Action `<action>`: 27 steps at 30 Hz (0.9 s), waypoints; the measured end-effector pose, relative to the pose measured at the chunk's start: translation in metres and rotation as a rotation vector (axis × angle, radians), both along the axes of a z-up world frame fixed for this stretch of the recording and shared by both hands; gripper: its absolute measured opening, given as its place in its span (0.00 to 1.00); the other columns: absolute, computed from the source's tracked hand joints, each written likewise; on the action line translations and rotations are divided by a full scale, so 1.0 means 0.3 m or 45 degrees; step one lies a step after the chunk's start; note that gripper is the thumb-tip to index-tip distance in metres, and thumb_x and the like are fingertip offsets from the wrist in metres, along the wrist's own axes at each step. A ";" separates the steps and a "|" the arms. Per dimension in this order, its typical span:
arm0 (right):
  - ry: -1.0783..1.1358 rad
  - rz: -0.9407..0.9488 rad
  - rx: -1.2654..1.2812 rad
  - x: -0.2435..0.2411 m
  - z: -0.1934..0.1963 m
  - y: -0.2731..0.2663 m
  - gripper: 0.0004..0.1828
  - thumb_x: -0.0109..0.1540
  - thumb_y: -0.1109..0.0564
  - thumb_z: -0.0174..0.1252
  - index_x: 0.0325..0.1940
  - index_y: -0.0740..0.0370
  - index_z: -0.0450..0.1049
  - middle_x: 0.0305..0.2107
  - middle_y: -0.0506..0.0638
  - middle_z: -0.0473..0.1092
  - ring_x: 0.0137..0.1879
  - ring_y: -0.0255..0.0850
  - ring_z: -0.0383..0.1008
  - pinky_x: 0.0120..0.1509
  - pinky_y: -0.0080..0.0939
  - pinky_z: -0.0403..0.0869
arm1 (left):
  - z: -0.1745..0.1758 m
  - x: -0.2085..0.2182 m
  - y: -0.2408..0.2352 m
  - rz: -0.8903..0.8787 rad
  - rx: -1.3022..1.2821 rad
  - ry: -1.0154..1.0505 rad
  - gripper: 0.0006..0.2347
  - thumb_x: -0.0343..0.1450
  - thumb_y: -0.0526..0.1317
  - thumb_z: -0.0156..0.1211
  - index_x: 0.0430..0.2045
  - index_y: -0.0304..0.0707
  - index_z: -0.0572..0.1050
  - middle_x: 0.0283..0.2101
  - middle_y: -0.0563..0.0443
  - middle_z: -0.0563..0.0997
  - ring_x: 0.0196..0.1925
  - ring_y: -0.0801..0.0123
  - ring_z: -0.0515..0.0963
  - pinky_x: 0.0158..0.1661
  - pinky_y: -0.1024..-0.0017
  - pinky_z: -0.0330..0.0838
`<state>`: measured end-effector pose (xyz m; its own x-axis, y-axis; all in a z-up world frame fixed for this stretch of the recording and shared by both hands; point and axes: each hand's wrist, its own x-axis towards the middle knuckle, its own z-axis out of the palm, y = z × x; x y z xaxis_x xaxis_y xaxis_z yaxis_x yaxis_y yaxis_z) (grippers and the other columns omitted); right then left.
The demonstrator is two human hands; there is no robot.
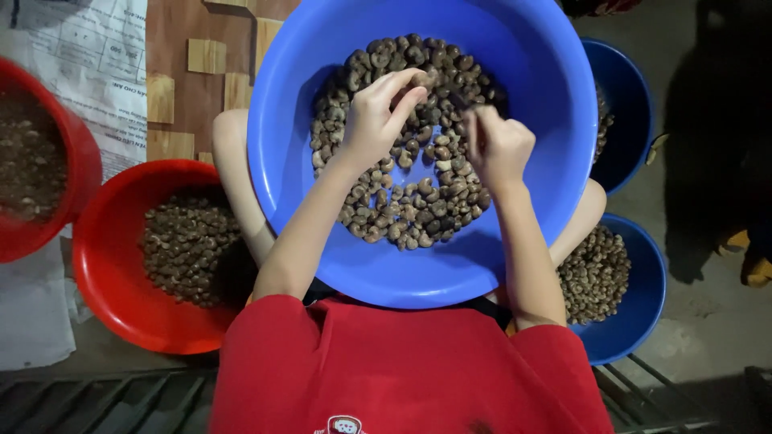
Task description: The person sits on the floor with a blue basin on their lap, using a knife to peel snails. They pick up each snail, scrape the shell with the knife, and place the processed snail into a red basin to the left.
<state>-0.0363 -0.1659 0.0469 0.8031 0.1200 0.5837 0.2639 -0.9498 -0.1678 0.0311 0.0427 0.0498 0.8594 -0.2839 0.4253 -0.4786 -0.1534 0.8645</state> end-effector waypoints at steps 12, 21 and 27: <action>0.595 0.213 1.597 0.035 -0.130 0.005 0.10 0.73 0.55 0.53 0.40 0.62 0.72 0.21 0.45 0.68 0.24 0.28 0.63 0.28 0.30 0.63 | -0.042 -0.030 -0.051 -0.059 0.148 -0.530 0.07 0.73 0.34 0.67 0.44 0.39 0.80 0.33 0.50 0.83 0.32 0.65 0.83 0.30 0.74 0.79; 0.447 0.357 1.939 0.039 -0.123 0.001 0.13 0.68 0.57 0.61 0.45 0.73 0.72 0.21 0.56 0.68 0.19 0.29 0.62 0.23 0.30 0.61 | -0.110 -0.083 -0.091 -0.594 -0.464 0.856 0.11 0.80 0.44 0.53 0.44 0.34 0.76 0.34 0.42 0.85 0.25 0.74 0.82 0.17 0.81 0.73; 0.422 0.259 1.337 0.034 -0.046 0.001 0.08 0.70 0.60 0.61 0.38 0.66 0.75 0.21 0.49 0.69 0.29 0.32 0.67 0.30 0.32 0.64 | -0.082 -0.069 -0.089 -0.620 -0.620 0.982 0.10 0.80 0.41 0.50 0.44 0.32 0.74 0.30 0.42 0.82 0.22 0.74 0.81 0.14 0.85 0.70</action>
<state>-0.0261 -0.1654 0.0332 0.9591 -0.1595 0.2339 0.1921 -0.2403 -0.9515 0.0106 0.0160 0.0251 0.7849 -0.6188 -0.0305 0.3157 0.3571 0.8791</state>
